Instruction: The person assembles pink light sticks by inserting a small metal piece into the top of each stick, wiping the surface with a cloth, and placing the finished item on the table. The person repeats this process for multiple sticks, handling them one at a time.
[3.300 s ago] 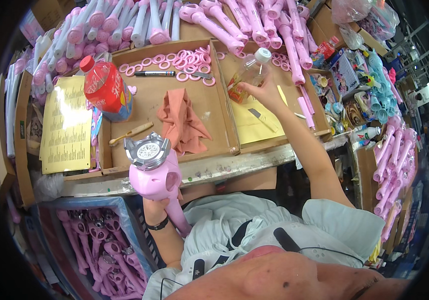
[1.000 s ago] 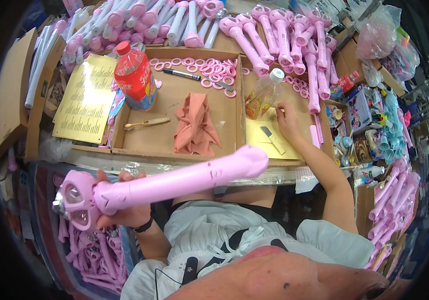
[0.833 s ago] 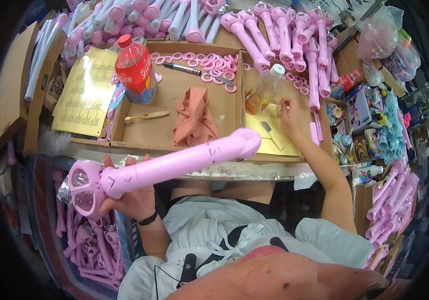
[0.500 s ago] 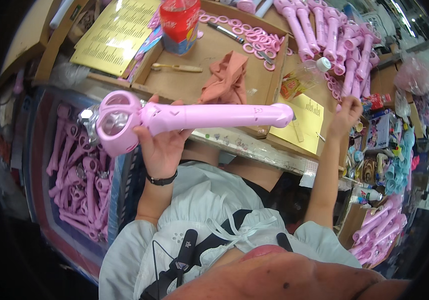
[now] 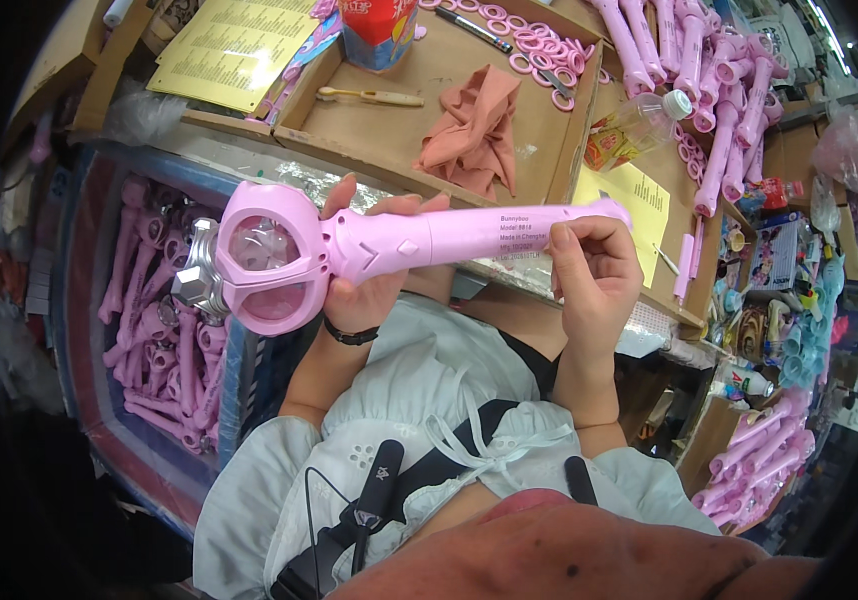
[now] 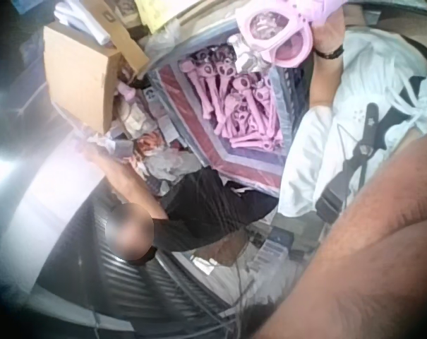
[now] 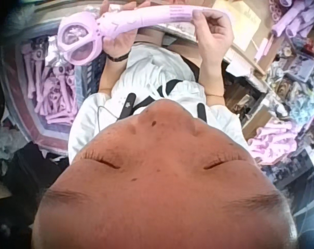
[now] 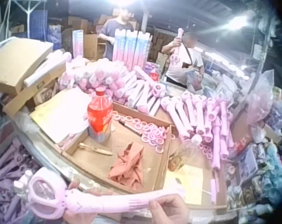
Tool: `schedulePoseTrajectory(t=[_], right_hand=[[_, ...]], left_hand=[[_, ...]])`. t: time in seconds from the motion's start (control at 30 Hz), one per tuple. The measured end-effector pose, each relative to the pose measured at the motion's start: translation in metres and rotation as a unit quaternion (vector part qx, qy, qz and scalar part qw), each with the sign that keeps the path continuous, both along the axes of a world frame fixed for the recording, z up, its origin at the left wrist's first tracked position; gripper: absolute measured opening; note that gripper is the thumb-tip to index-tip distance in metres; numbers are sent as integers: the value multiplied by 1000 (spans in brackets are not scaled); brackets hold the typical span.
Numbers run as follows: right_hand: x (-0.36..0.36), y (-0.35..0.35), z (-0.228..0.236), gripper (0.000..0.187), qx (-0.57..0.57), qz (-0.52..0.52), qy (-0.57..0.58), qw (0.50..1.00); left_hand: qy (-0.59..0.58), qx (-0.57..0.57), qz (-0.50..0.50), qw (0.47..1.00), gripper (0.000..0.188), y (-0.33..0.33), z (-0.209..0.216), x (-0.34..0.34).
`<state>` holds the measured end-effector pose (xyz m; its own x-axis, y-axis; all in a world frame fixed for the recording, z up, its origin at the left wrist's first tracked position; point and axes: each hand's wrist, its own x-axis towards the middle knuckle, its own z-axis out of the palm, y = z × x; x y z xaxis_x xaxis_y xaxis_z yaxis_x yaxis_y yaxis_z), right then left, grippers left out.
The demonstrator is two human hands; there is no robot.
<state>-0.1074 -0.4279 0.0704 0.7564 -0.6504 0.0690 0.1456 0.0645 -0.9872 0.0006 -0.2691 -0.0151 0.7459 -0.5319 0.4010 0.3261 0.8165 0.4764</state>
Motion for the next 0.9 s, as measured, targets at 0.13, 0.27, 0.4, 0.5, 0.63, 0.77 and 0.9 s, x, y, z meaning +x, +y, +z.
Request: schedulePoseTrajectory(t=[0.13, 0.27, 0.4, 0.5, 0.63, 0.77, 0.9], right_hand=[[2, 0, -1, 13, -14, 1, -16, 1000], [1, 3, -2, 13, -55, -3, 0, 998], [2, 4, -3, 14, -79, 3, -5, 997], [3, 4, -3, 14, -93, 0, -1, 996], [2, 5, -2, 13, -95, -8, -1, 995], [3, 5, -1, 12, -63, -12, -2, 998], [4, 5, -3, 12, -78, -10, -7, 997]], left_hand=[[47, -37, -6, 998, 84, 1, -1, -3], [54, -49, -10, 997, 83, 1, 0, -2], [55, -52, -11, 997, 84, 2, 0, -1], [44, -49, -9, 998, 85, 2, 0, 0], [51, -51, -6, 997, 85, 2, -1, 0], [53, -53, -8, 997, 85, 1, -1, -1], [54, -49, -5, 997, 85, 1, 0, -1]])
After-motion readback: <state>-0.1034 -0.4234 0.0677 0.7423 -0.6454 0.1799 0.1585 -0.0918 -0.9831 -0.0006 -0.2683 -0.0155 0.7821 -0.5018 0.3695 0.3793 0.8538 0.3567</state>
